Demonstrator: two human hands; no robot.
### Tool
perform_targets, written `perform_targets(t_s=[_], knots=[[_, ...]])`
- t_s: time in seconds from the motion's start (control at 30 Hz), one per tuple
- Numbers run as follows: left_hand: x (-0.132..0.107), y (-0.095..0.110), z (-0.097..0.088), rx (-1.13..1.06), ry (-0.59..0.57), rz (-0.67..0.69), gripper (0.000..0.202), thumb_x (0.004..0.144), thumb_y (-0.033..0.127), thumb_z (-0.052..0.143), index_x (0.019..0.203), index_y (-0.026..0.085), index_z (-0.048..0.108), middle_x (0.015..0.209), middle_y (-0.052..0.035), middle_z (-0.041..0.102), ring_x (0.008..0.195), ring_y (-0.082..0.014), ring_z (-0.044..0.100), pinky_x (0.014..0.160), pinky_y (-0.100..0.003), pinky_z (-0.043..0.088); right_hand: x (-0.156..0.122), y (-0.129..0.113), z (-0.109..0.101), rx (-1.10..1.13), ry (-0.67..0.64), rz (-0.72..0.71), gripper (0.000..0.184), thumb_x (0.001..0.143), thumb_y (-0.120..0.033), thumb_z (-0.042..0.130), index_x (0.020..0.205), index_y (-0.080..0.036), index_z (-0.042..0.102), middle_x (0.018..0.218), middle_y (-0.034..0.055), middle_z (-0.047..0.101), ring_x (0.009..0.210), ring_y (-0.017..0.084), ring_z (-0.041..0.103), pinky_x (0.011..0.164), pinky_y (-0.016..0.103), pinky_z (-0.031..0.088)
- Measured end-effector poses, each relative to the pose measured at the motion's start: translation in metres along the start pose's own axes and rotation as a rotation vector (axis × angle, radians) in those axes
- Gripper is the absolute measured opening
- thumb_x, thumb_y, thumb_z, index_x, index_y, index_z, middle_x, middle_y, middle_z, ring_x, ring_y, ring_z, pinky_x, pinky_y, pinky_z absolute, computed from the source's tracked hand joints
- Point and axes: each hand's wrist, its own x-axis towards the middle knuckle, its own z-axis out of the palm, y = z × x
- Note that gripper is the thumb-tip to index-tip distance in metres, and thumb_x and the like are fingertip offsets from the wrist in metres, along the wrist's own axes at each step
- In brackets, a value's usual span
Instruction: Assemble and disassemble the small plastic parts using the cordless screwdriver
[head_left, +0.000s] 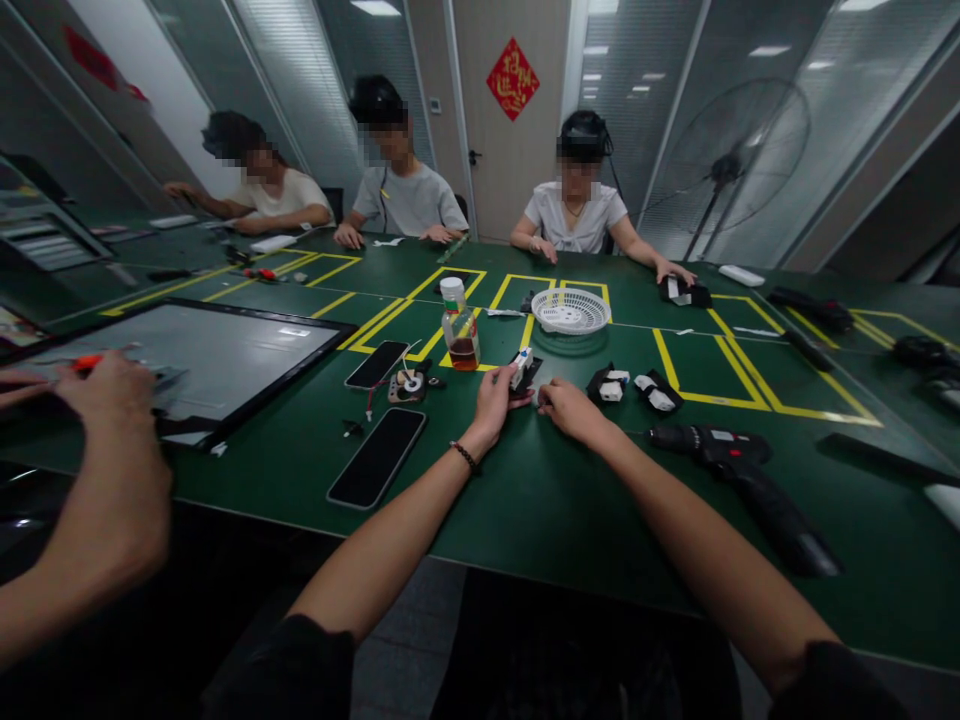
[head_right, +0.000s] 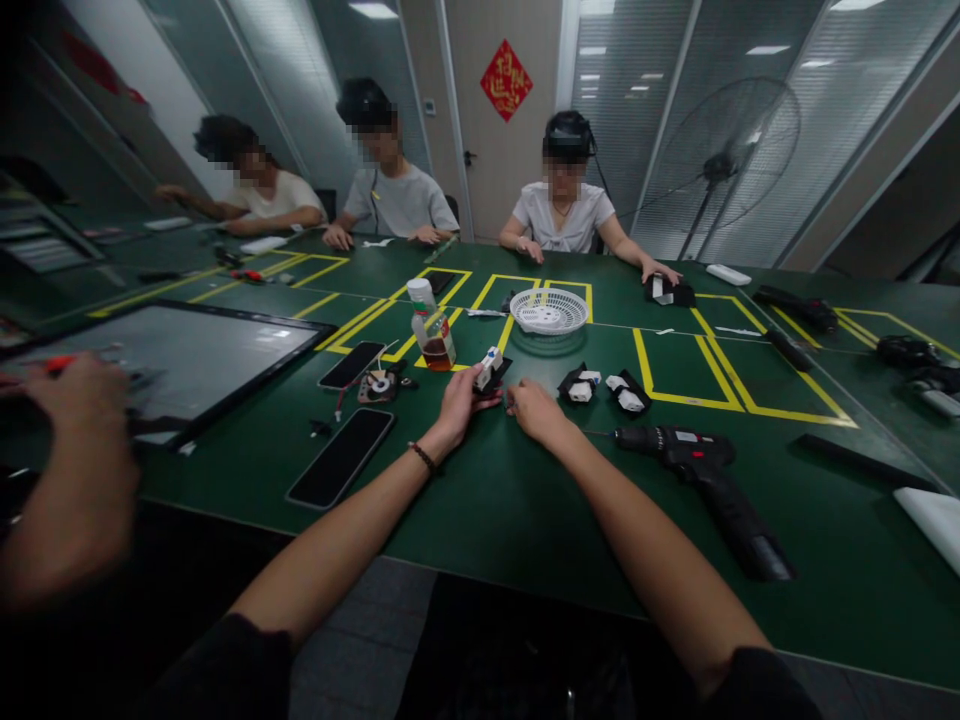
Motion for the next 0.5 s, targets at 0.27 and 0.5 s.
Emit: perform_targets(t_s=[0.27,0.5], knots=[[-0.002,0.003,0.002,0.009,-0.005,-0.019,0.042,0.086,0.047,0.065,0.112,0.017,0.052,0.100,-0.0100,0.068,0.071,-0.0169,0.072,0.066,-0.032,0.062,-0.007,-0.012,0.001,-0.134,-0.013,-0.021,0.026,0.097,-0.011,0.041,0.108,-0.006,0.064,0.111,0.0223,0.062,0.108,0.030,0.056,0.093,0.037,0.045],[-0.001,0.002,0.002,0.015,-0.018,-0.041,0.041,0.085,0.045,0.067,0.111,0.017,0.052,0.104,-0.0114,0.067,0.070,-0.0170,0.072,0.065,-0.033,0.063,-0.006,-0.002,0.001,-0.069,0.000,-0.021,0.020,0.092,-0.014,0.052,0.104,-0.006,0.066,0.107,0.0232,0.065,0.105,0.031,0.060,0.091,0.037,0.046]])
